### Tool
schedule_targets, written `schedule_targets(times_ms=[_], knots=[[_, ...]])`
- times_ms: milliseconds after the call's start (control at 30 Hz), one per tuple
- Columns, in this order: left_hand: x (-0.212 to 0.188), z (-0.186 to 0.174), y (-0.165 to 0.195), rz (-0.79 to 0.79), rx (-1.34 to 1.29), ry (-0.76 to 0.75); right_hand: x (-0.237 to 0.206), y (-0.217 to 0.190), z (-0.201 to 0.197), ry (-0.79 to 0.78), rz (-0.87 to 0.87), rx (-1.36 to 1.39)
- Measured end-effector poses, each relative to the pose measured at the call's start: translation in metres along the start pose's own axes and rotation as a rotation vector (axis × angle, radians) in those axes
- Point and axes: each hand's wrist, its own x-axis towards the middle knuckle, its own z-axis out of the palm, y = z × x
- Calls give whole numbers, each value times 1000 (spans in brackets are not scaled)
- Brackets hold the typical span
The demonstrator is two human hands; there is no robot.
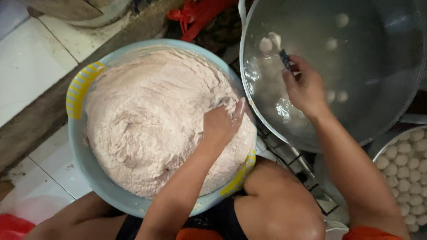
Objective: The person sits on the floor beside a large basin of dough and a pot of hot water. They scoop portions of dough with a spoon, shape and release balls into the water by hand, and the formed balls accumulate in pots of water alongside trays of already formed balls.
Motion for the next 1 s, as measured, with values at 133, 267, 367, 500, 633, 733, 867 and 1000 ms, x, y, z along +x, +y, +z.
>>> schedule_targets(times_ms=[133, 267, 367, 500, 633, 733, 867, 1000], knots=[[2, 9, -9, 305, -189, 292, -45, -8, -14, -210, 346, 296], [1, 15, -16, 325, -327, 295, -84, -24, -17, -454, 334, 286], [2, 20, -23, 371, -269, 216, -98, -35, -14, -415, 173, 41], [5, 24, -21, 198, -111, -12, -102, -43, -10, -396, -10, 72], [6, 17, -15, 77, -121, 49, -94, -37, -8, -571, 357, 259], [5, 6, -10, 21, -20, 90, -81, -23, -5, -521, 468, 386], [0, 5, -4, -33, 46, 73, -63, -3, -1, -337, 311, 71], [-1, 12, -9, 214, 7, 178, -43, 13, 4, -233, 37, -88]])
